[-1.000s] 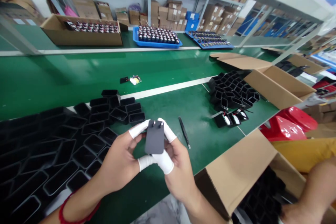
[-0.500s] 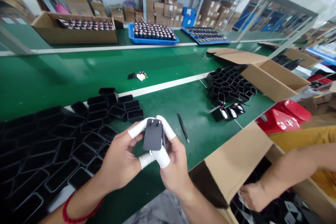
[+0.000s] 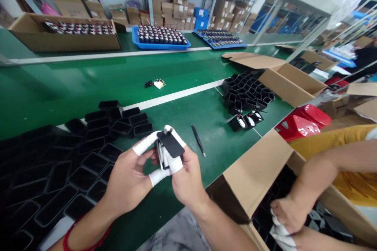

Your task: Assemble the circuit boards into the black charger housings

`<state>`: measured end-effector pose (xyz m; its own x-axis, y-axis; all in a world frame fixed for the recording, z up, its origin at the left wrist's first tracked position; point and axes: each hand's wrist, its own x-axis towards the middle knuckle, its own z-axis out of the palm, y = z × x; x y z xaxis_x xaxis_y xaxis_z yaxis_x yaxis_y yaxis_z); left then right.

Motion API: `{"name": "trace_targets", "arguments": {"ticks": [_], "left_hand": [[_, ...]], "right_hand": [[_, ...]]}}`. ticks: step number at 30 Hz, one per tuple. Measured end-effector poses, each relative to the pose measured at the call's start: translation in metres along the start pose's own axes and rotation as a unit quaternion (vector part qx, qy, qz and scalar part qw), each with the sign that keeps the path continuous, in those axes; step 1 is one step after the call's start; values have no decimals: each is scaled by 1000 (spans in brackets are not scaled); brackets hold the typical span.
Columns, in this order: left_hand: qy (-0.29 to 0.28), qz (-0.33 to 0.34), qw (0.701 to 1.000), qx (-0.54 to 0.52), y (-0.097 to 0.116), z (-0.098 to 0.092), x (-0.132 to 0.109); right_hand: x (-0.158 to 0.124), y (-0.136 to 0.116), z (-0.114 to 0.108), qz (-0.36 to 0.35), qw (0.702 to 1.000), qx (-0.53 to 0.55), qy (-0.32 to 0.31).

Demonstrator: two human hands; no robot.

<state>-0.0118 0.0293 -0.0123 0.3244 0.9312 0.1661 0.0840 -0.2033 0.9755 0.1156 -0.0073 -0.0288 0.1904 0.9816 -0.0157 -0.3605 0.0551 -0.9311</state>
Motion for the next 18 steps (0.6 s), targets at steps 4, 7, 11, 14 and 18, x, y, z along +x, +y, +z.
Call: {"name": "trace_targets", "arguments": {"ticks": [4,7,11,14,18], "left_hand": [[19,-12,999,-42,0,-1,3],[-2,-32,995,-93,1,0,3],[-7,-2,1000,-25,-1,-1,1],[13,-6,1000,1,-3,-1,1],[-10,19,999,48,0,-1,2]], "right_hand": [[-2,-6,-5,50,994,80,-46],[-8,-10,-9,45,993,80,-78],[-9,-7,-6,47,994,91,-33],[-3,-6,-3,93,987,126,-29],[3,-8,2,113,987,116,15]]}}
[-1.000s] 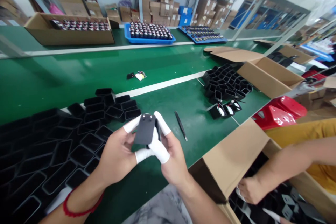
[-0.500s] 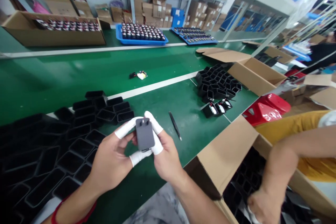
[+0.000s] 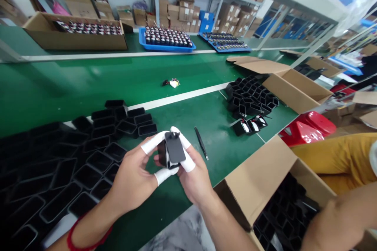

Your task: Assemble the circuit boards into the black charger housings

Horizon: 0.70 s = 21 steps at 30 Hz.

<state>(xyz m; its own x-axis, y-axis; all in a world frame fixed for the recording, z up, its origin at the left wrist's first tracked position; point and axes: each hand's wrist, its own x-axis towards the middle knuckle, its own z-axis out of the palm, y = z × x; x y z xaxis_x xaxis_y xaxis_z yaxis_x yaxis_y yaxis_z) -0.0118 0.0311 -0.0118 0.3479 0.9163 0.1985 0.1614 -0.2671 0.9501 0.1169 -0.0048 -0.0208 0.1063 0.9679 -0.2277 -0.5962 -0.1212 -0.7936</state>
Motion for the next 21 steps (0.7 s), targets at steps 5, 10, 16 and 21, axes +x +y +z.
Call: {"name": "trace_targets", "arguments": {"ticks": [5,10,16,21], "left_hand": [[-8,44,998,48,4,-2,-1],[19,20,996,82,-5,0,0],[40,112,971,209,-1,2,-6],[59,92,983,147,7,2,-6]], "right_hand": [[5,6,10,-32,997,-48,57],[1,4,2,-28,994,-82,71],[-13,2,-10,-135,962,-186,144],[-3,3,-8,-55,994,10,95]]}}
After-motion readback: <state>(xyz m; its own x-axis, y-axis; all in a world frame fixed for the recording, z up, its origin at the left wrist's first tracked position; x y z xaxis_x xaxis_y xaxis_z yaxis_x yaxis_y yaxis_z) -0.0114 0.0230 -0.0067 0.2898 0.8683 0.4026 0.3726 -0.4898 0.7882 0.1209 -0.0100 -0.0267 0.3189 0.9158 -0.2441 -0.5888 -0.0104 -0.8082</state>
